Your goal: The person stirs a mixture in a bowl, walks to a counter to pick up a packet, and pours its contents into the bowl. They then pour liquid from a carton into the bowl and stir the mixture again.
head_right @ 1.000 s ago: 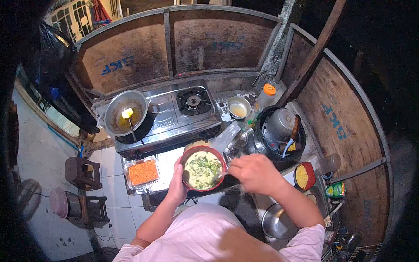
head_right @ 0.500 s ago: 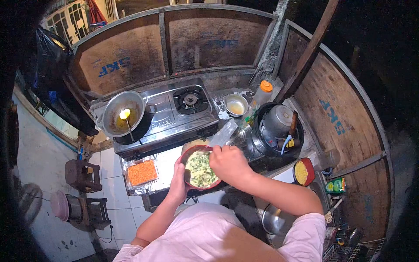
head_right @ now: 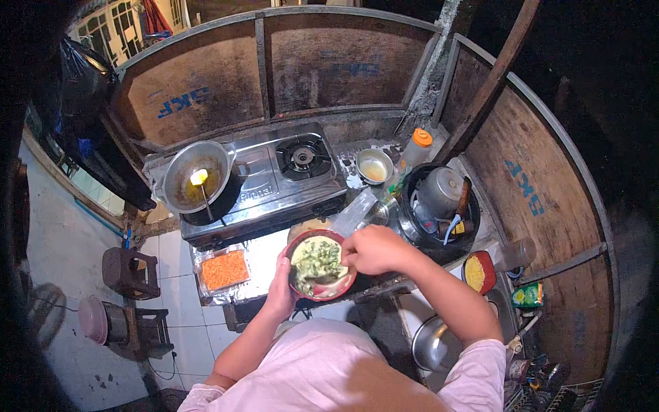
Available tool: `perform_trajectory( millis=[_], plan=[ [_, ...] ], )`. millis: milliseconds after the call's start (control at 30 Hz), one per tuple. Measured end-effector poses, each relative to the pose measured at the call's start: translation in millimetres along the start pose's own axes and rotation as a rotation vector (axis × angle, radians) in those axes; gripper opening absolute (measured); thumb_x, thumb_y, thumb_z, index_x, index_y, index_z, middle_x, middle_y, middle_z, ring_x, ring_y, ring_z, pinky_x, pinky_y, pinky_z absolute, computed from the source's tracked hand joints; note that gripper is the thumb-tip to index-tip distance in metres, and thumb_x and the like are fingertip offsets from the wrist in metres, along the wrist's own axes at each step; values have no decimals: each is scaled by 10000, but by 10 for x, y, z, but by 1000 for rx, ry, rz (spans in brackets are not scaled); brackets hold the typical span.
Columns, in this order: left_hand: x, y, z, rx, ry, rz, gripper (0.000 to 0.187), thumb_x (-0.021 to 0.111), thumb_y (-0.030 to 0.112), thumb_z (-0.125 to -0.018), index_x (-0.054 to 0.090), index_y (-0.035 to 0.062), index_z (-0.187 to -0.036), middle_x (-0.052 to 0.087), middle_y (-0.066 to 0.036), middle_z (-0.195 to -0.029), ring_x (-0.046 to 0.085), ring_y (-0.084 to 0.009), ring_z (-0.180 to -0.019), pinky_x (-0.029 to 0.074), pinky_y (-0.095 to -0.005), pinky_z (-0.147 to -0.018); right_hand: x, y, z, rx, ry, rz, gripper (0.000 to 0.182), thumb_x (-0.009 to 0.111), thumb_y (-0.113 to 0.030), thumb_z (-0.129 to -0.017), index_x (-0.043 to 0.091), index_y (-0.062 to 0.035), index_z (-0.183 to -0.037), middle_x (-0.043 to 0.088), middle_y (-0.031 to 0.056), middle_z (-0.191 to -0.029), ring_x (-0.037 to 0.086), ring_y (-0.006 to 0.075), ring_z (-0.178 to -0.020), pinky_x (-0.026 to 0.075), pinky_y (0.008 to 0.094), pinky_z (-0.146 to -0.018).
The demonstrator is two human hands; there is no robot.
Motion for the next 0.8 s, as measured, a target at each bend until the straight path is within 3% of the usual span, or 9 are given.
perform_trajectory(
  millis=[400, 600, 633, 667, 800],
  plan=[
    [99, 126, 34, 37, -10, 0, 579, 343, 450, -1092, 232, 137, -1566, 387, -132, -1530, 523, -298, -1349, 596, -432, -964, -320, 44, 186, 34, 224, 9, 198, 678, -277, -895, 771, -131, -991, 752, 108, -927, 706, 354, -861, 547, 462, -804],
    [113, 143, 26, 40, 12, 19, 576, 340, 447, -1094, 242, 121, -1558, 395, -131, -1526, 529, -280, -1341, 583, -449, -983, -197, -368, 396, -104, 439, 364, 99, 678, -197, -821, 729, -122, -859, 663, 119, -808, 707, 311, -749, 562, 445, -624],
    [127, 162, 26, 43, 19, 36, 588, 360, 469, -1090, 266, 130, -1561, 408, -116, -1526, 496, -259, -1363, 511, -430, -1058, -64, -424, 413, -170, 463, 378, 98, 673, -173, -790, 710, -95, -838, 656, 112, -815, 707, 309, -730, 559, 449, -613],
    [128, 173, 26, 46, 28, 52, 600, 380, 491, -1086, 289, 139, -1564, 421, -102, -1525, 462, -238, -1386, 439, -412, -1134, 46, -481, 453, -201, 441, 378, 100, 673, -166, -775, 702, -86, -827, 658, 113, -814, 708, 306, -730, 559, 448, -615],
    [95, 140, 32, 0, 62, 52, 606, 377, 500, -1085, 287, 141, -1564, 426, -96, -1522, 475, -234, -1378, 460, -401, -1114, 25, -567, 603, -232, 370, 375, 89, 674, -144, -739, 683, -77, -797, 642, 102, -789, 697, 294, -704, 557, 440, -623]
  ],
)
Point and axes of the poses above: each hand's wrist, its own z-axis away from the middle knuckle, its own x-axis out of the palm, y = z × x, the point moved 9 cm from there along -z, towards the middle knuckle
